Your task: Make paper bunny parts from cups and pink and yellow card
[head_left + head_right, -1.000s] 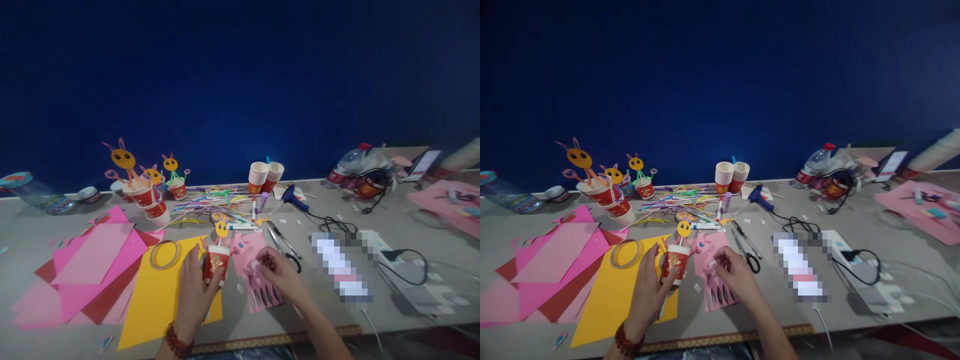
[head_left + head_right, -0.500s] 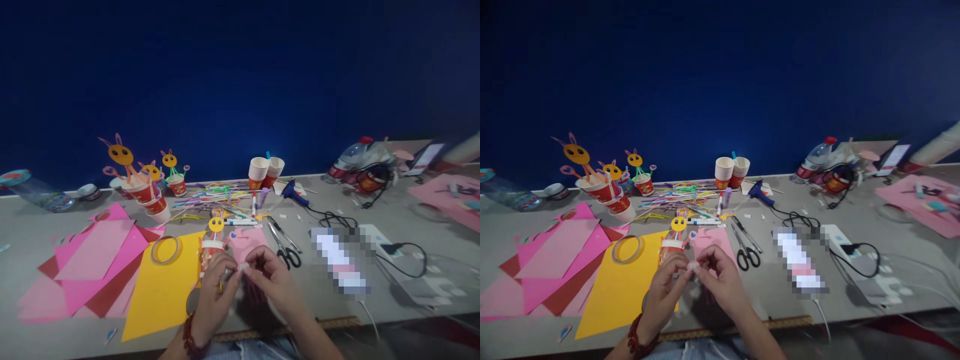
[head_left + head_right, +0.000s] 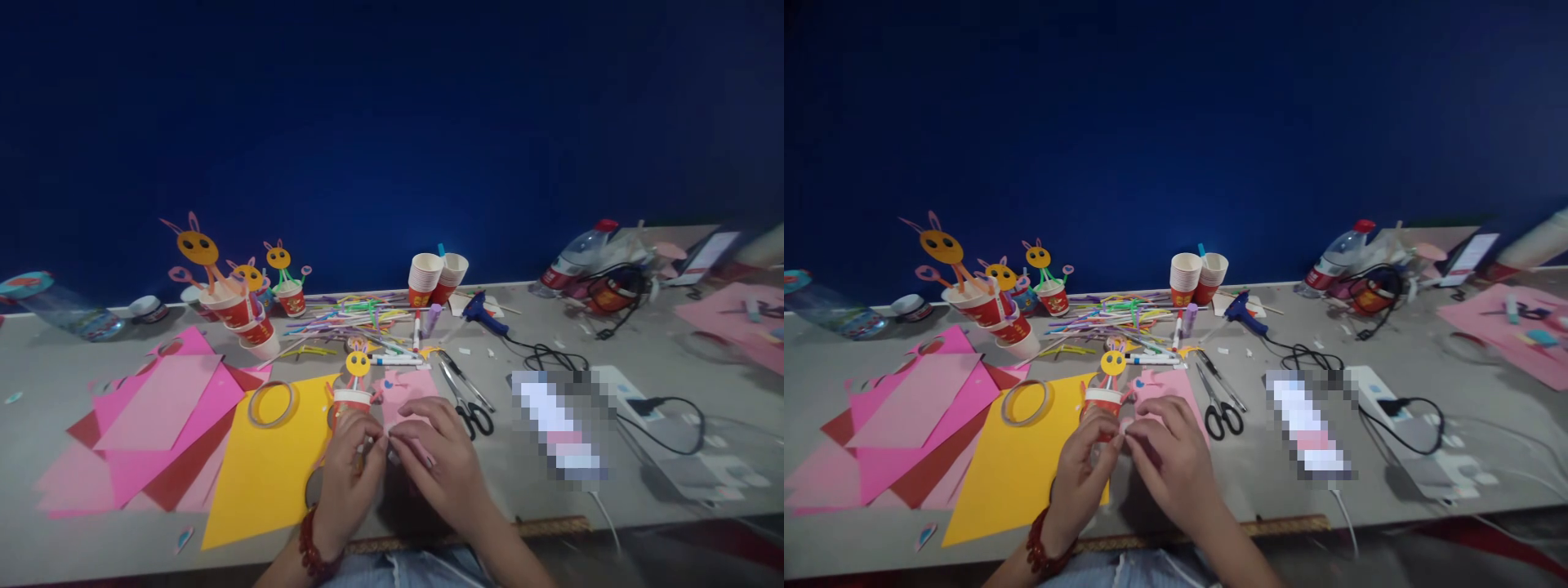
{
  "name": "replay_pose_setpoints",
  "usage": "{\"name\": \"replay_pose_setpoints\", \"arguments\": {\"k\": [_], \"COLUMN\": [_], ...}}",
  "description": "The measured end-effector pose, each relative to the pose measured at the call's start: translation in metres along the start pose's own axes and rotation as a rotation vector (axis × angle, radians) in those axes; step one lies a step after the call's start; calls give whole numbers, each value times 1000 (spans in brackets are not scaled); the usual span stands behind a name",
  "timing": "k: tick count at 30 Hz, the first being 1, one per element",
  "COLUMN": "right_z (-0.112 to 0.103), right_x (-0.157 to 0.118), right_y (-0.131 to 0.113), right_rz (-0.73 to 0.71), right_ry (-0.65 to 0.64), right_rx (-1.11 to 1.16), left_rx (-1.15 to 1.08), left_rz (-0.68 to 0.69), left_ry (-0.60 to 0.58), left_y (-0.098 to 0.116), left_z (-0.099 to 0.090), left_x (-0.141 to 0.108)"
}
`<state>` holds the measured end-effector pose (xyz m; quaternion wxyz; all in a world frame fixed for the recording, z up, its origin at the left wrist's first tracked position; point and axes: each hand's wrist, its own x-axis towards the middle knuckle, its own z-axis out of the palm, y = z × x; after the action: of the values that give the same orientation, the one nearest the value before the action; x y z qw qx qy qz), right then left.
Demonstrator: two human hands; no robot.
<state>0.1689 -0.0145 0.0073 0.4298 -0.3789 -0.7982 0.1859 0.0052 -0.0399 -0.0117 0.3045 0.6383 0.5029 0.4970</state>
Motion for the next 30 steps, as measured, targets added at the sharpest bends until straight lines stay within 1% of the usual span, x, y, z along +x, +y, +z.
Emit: {"name": "replay_pose_setpoints", "arguments": {"k": [5, 11, 14, 19, 23, 27, 30], "right_z": [-7, -13, -14, -14, -16, -14, -10], "right_x": [6, 15, 16, 15, 15, 15, 13], "right_y": [-2, -3, -4, -3, -2, -1, 2], "right_rz": [-69, -124, -125, -99, -110, -96, -36], "right_ry": [-139, -182, -183, -203, -222, -199, -142], "right_rx": [-41, -79, -73, -39, -47, -38, 22], "left_rx": [127, 238, 225, 170, 159, 140, 108], "left_rz": [126, 207, 203, 159, 154, 142, 116], "left_ry": [-19, -62, -64, -58, -63, -79, -78], "left_y": [0, 2, 4, 3, 1, 1, 1], "left_z": [-3, -8, -8, -7, -7, -6, -6], "left_x": [-1, -1, 0, 0, 0, 0, -1]}}
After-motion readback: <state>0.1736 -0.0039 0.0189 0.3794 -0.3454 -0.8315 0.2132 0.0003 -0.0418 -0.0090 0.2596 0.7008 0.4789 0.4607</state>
